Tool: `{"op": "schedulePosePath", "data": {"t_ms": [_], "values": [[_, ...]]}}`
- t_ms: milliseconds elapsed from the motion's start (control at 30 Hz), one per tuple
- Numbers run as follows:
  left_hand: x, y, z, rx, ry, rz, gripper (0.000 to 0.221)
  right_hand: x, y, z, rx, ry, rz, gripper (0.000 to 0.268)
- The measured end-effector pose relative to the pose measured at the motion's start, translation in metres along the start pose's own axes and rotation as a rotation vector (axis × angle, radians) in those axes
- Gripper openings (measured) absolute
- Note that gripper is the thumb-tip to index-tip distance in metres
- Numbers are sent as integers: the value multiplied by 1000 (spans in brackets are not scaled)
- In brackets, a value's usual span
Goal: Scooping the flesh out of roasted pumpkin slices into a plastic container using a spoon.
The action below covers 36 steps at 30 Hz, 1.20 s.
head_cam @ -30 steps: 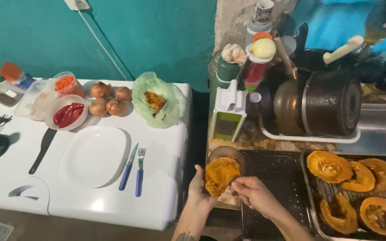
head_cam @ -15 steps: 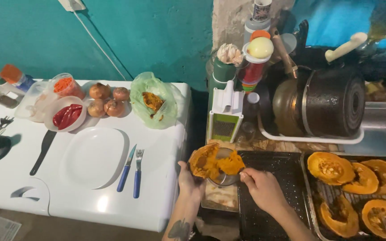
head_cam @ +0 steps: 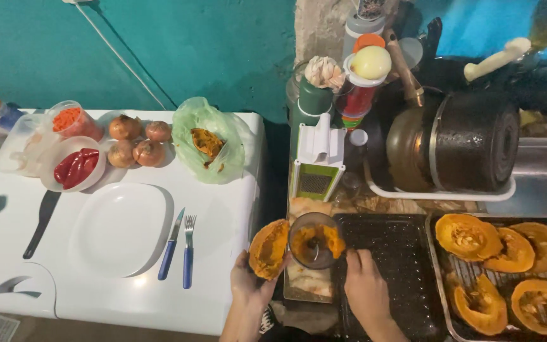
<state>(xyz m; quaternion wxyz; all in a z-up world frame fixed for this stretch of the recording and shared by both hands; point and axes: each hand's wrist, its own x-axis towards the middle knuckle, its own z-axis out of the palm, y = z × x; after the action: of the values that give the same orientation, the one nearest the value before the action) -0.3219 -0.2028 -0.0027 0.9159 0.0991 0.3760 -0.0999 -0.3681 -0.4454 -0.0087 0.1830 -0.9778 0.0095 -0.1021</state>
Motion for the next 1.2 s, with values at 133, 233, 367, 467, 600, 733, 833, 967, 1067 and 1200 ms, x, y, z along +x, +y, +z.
{"op": "schedulePosePath", "data": {"t_ms": [133,233,367,467,600,733,833,967,1067,1200], "values": [[-6,-3,1,-3,23,35,53,-7,3,21,18,-69,66,51],[-7,-5,-2,-71,-39,2,57,-16,8,26,-11,-56,66,54],[0,-4,-4,-37,-122,-1,57,-16,7,22,-12,-66,65,60],[0,-5,5,-14,-135,9,57,-14,10,27,-4,-69,72,57],[-19,-10,21,85,-55,45,57,-12,15,25,51,-311,172,59],[-11,-10,18,89,-81,27,57,-14,11,21,33,-88,77,46],[-16,-11,20,115,-109,26,60,-18,6,16,37,-113,85,54],[-18,-15,18,63,-48,2,56,-21,-4,8,140,123,59,31],[-12,-16,21,60,-57,8,58,-15,-1,14,170,196,-15,27],[-19,-16,23,87,-64,41,58,-23,10,28,30,171,-204,33]]}}
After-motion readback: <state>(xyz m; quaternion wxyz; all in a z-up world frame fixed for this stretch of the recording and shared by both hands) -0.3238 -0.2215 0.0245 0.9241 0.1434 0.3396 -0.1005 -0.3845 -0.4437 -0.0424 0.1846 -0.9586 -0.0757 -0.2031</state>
